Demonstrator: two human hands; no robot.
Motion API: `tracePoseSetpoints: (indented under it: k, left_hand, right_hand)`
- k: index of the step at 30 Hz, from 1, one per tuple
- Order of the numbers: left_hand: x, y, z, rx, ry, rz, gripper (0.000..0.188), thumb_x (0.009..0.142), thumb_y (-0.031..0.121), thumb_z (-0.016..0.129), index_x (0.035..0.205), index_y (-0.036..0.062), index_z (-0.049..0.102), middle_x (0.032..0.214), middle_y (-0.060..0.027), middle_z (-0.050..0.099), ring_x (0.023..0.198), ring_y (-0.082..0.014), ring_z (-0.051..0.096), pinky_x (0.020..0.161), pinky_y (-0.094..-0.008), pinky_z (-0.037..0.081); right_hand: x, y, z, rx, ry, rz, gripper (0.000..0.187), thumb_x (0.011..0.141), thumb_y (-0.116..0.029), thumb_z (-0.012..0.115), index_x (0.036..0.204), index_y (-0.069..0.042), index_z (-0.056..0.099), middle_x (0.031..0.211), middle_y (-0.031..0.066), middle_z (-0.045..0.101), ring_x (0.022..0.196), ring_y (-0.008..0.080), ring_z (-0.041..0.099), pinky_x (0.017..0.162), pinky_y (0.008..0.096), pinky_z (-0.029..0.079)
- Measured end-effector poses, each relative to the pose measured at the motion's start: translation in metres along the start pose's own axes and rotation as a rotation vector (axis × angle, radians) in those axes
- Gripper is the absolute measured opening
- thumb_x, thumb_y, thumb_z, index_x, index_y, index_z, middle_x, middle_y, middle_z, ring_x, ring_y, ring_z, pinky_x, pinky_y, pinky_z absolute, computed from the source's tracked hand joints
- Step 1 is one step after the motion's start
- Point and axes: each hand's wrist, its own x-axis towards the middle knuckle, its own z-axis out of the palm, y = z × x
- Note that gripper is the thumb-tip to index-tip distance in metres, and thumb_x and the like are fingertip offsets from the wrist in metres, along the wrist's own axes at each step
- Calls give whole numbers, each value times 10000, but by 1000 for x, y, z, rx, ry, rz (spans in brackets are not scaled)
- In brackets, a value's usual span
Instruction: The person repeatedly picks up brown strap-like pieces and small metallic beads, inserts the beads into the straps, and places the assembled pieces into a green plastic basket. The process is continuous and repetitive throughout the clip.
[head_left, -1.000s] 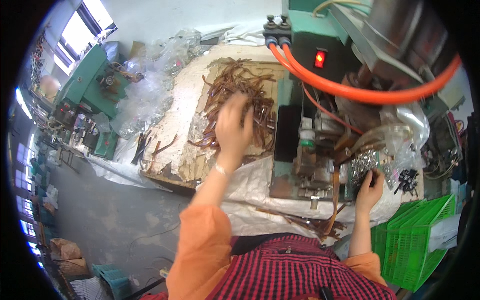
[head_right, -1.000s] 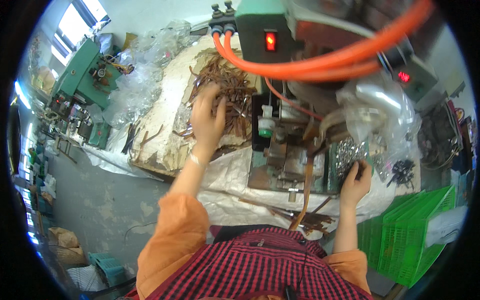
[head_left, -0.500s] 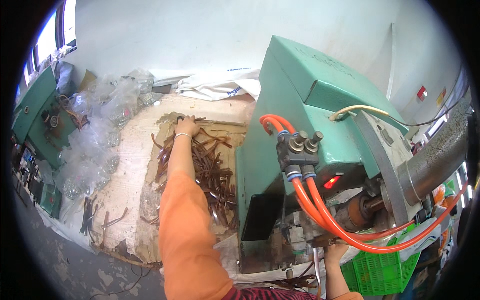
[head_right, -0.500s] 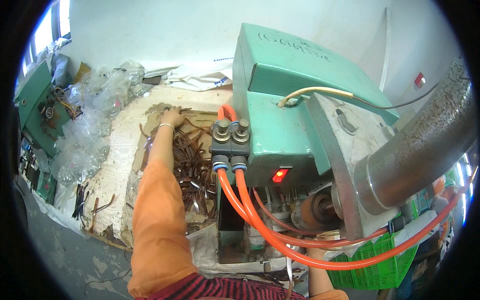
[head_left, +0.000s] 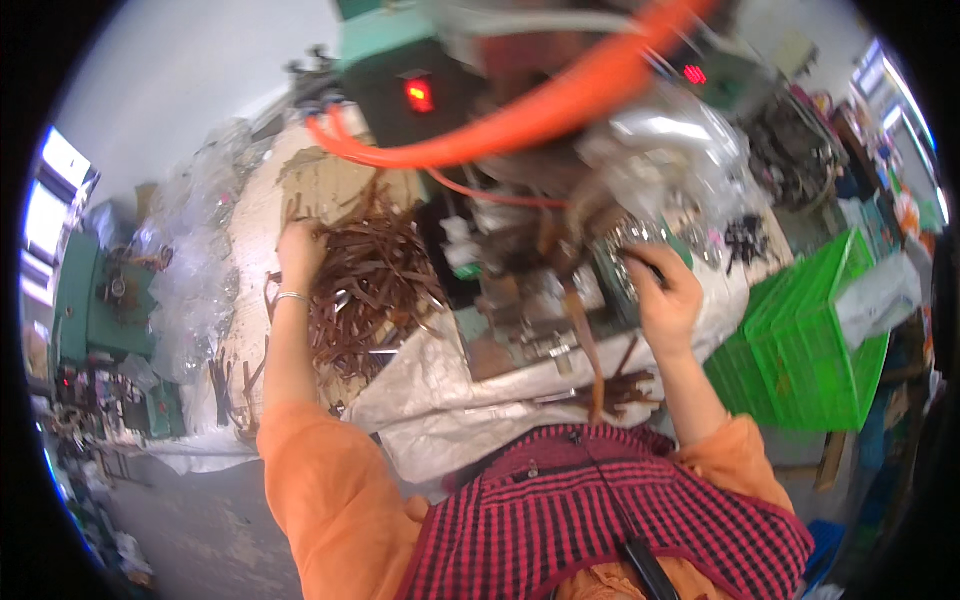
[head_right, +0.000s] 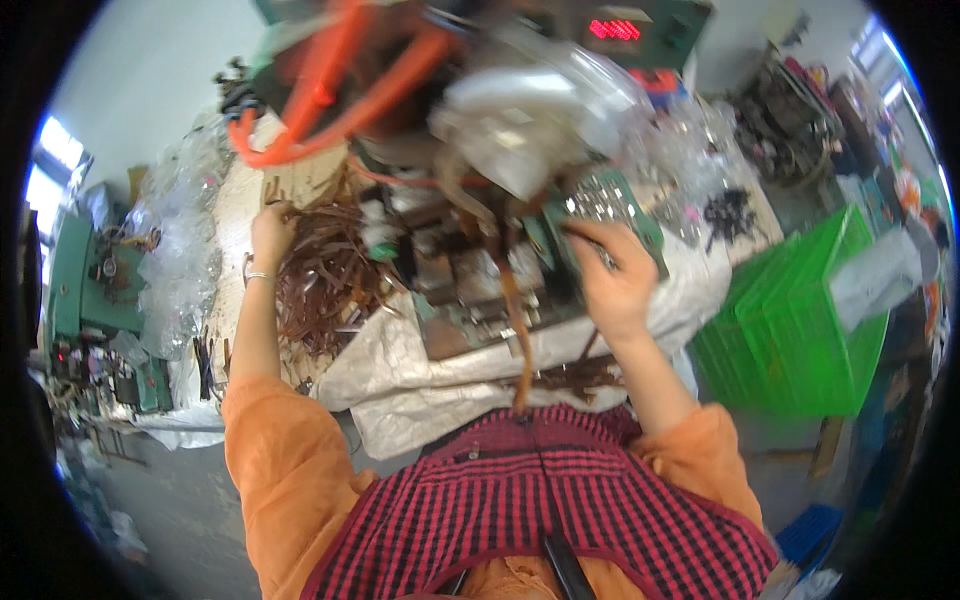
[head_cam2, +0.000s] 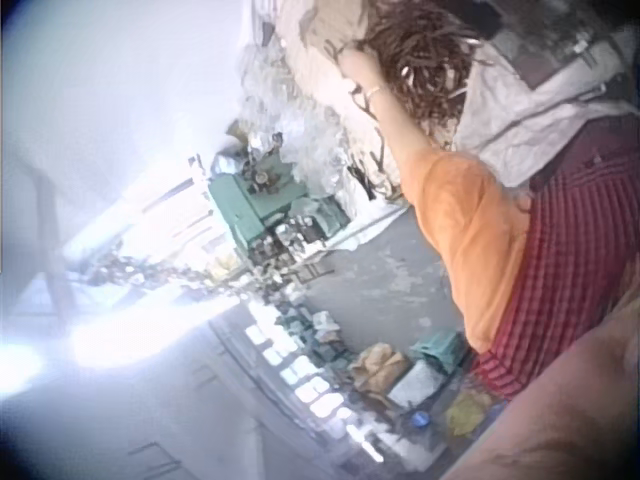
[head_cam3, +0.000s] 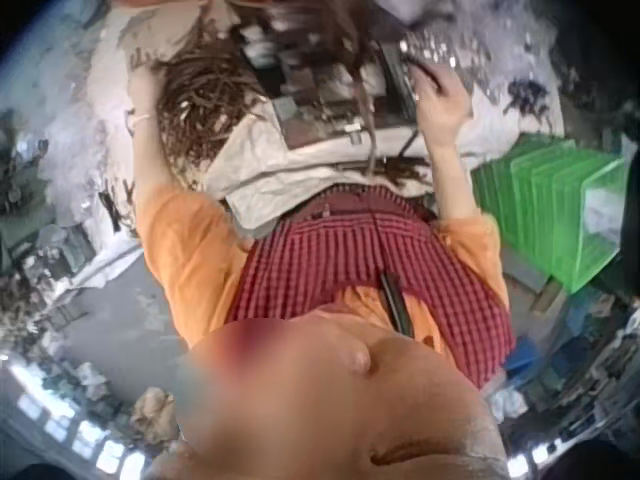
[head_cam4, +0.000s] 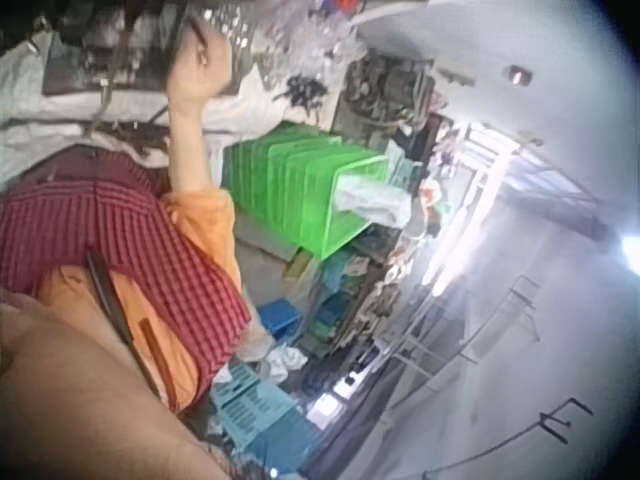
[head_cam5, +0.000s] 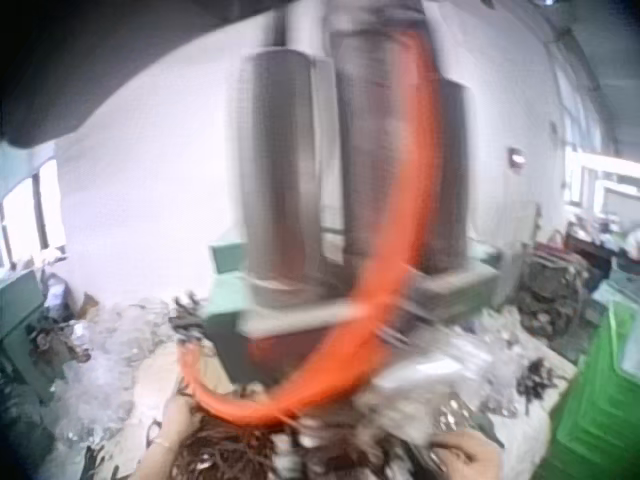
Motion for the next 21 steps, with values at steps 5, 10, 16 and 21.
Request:
tracePoseSetpoints:
  k: [5,10,16,21]
  left_hand:
    - [-6,38,-2,-50,365,102,186,842,164,715,1010,115,778,1144,-108,700,1012,-327,643,922,-438,513]
    - [11,97,4,-100,294,0,211,883,205,682,1042,116,790,1026,-130,723,1010,-358,670,877,-452,535]
    - [87,30,115,54,281,-161,374,896,385,692,1074,64,766,1102,-184,703,1032,-381,689,886,-473,542]
    - [107,52,77,-18,110,-92,338,829,266,740,1093,56,756,1058,-181,746,940,-334,720,812,-424,550]
  right_hand:
    - [-10,-19,41,367,-35,149,339,882,-2,737,1207,36,645,1098,91,723,999,143,683,894,274,527]
    - [-6,-28,41,551,-24,291,404,898,45,693,1281,49,566,1074,93,705,986,129,676,875,260,533]
    - [-8,-69,42,694,-32,483,443,905,55,649,1331,24,528,1176,97,675,1053,167,663,944,297,520]
    - [-14,-78,6,450,-262,273,542,897,53,591,1426,47,472,1385,150,600,1262,241,600,1099,366,437]
